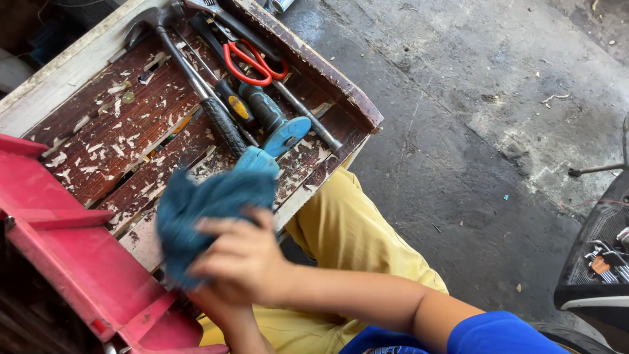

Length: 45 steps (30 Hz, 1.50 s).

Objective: Cleaning a blue plastic tool case using a cloth.

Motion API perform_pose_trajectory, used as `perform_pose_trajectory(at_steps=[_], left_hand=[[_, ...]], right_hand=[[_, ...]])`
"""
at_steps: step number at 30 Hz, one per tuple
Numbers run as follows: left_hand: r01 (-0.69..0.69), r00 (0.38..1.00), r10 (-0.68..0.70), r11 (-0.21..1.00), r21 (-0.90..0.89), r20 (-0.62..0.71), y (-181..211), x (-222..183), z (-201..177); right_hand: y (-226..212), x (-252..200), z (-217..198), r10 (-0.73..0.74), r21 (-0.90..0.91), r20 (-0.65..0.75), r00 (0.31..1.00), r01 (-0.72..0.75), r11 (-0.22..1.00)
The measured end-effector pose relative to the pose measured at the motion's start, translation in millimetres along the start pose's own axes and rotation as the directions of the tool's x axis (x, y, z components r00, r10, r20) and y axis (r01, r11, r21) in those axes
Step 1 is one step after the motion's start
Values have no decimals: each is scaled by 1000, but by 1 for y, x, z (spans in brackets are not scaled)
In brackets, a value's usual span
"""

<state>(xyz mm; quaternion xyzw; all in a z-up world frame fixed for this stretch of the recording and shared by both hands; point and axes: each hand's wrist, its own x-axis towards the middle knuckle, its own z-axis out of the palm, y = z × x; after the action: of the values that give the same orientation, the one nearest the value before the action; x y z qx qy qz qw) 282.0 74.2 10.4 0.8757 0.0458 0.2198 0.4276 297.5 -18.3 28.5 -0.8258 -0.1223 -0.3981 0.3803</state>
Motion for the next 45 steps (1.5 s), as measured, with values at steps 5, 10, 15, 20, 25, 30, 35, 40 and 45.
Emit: perform_pose_trajectory(at_steps=[5,10,15,20,25,30,35,40,45], left_hand=[[-60,998,60,998,-10,17,-9,-4,5],[-99,995,99,995,-7,15,-20,-5,2],[50,999,-50,999,19,-10,-6,1,-3],[69,998,-69,998,14,5,2,4,-5],[75,997,-75,996,-48,-16,-10,-1,-4],[25,998,-29,997,-70,-61,-19,7,0],[-12,1000,13,996,-89,7,-32,-5,2],[88,996,-89,993,-80,-7,0,5,-5],[95,995,-94,987,-133,16,-4,3,-5]], right_hand=[[-2,5,-5,-308,196,268,913,262,945],[45,37,-35,-410,277,140,901,361,890],[90,52,-48,-231,136,18,973,227,964],[67,48,-32,54,60,-165,985,-45,997],[-12,1,-2,-19,257,23,1000,13,966],[-9,5,-11,-184,331,161,970,122,936],[39,35,-27,-346,263,55,937,320,910],[63,35,-28,-116,104,-72,991,123,987],[1,12,-6,10,104,-45,999,-5,995]])
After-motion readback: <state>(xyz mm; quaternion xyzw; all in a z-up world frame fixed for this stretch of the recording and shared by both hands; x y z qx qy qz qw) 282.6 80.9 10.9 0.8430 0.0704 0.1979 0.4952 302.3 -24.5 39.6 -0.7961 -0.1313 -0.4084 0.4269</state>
